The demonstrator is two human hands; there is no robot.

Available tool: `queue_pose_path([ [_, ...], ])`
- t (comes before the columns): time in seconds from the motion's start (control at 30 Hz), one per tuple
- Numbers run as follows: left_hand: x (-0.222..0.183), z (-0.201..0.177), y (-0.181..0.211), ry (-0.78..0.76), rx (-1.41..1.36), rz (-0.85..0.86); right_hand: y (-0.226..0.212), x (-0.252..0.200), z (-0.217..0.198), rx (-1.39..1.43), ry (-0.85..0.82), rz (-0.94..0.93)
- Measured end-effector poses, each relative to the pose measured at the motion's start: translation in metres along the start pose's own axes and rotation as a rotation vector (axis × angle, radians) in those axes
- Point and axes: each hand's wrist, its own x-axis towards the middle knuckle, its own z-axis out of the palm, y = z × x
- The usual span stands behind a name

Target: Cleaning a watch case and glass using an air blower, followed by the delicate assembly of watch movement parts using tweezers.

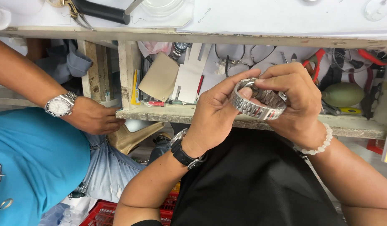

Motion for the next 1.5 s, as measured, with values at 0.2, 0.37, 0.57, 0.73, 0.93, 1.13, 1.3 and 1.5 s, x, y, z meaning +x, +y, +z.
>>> queue_pose_path([
  [0.2, 0.004, -0.001, -0.004, 0.026, 0.083, 0.065, 0.003, 0.000, -0.004, -0.079, -0.038, -0.053],
  [0.37, 0.002, 0.005, -0.001, -0.008, -0.219, -0.048, 0.006, -0.006, -0.004, -0.067, -0.028, -0.065],
  [0.57, 0.007, 0.005, 0.004, -0.028, -0.284, -0.144, 0.004, -0.002, -0.004, -0.099, 0.087, -0.044],
  [0.73, 0.014, 0.002, 0.000, -0.036, -0.383, -0.177, 0.004, 0.013, -0.022, 0.097, -0.183, 0.172],
  [0.93, 0.016, 0.006, 0.010, -0.019, -0.456, -0.214, -0.008, 0.026, -0.029, 0.133, -0.194, 0.387],
  [1.13, 0.013, 0.009, 0.005, -0.039, -0.516, -0.168, -0.010, 0.013, -0.016, 0.101, -0.047, 0.378],
  [1.3, 0.013, 0.008, -0.001, -0.050, -0.460, -0.125, -0.012, 0.010, -0.016, 0.103, -0.022, 0.269],
  [1.5, 0.017, 0.013, -0.012, 0.068, -0.457, -0.151, -0.010, 0.010, -0.016, 0.048, -0.079, 0.220],
])
